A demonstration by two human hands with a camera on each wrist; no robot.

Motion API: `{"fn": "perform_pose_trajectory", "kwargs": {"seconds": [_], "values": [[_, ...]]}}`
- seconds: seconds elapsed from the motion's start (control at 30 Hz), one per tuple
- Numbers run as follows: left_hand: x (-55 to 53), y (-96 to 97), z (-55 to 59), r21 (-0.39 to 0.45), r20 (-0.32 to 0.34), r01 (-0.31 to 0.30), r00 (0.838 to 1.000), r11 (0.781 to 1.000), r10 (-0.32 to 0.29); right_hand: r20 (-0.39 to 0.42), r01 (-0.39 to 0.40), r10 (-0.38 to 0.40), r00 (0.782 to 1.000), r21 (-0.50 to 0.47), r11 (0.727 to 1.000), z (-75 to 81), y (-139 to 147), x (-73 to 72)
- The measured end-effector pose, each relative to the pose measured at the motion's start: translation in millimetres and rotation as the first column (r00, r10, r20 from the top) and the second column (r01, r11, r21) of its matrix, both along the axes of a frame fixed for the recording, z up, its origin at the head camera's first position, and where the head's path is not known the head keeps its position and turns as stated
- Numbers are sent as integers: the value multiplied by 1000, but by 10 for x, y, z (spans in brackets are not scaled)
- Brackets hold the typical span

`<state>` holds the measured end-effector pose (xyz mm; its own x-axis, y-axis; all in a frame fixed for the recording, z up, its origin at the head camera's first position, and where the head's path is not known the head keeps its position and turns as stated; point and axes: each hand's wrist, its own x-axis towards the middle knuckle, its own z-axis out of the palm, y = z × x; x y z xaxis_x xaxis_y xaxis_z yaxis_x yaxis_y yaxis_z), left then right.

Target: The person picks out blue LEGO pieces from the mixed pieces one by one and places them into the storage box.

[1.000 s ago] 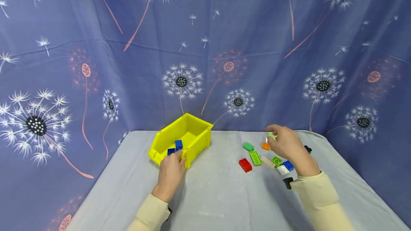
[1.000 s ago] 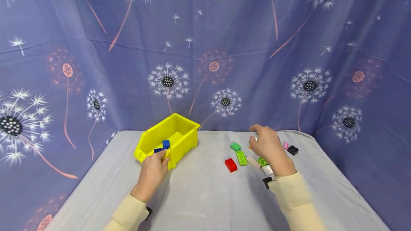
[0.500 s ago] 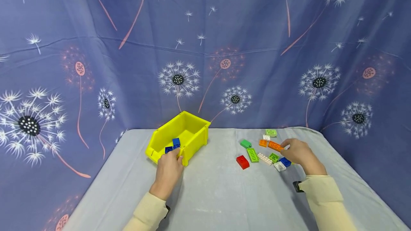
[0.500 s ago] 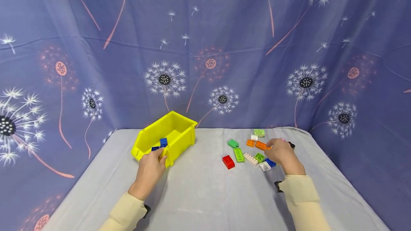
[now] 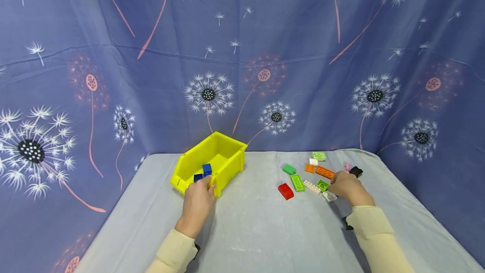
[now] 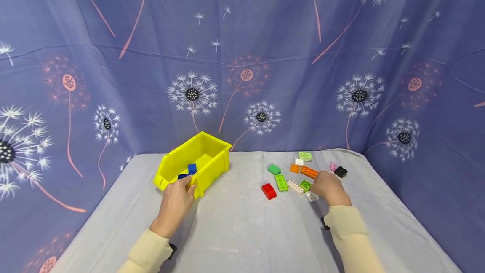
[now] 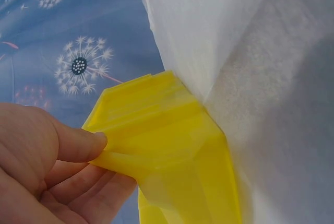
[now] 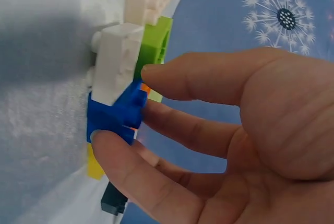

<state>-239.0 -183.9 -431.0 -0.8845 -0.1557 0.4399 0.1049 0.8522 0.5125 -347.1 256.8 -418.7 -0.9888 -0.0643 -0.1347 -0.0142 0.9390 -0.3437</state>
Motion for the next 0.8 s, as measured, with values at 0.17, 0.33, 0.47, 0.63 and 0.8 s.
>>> {"fn": "perform_pose_trajectory", "kwargs": {"seconds": [0.17,0.33,0.47,0.63,0.8], "values": [[2,-2,-2,-8,-12,-5,1000,1000,5,-41,-12,13,999,22,1000,-45,-28,3],[5,-2,1,-10,-24,-1,1000,1000,1,-61,-14,16,998,34,999,-65,-41,-2],[8,-6,6,-12,-30,2,1000,1000,-2,-30,-9,10,1000,32,999,-59,-39,-10],[14,-8,3,-14,-19,-6,1000,1000,6,5,-15,15,1000,29,999,-44,-36,-11],[22,-10,4,-14,-10,0,1000,1000,0,7,-16,15,1000,12,1000,-49,-12,1]]}}
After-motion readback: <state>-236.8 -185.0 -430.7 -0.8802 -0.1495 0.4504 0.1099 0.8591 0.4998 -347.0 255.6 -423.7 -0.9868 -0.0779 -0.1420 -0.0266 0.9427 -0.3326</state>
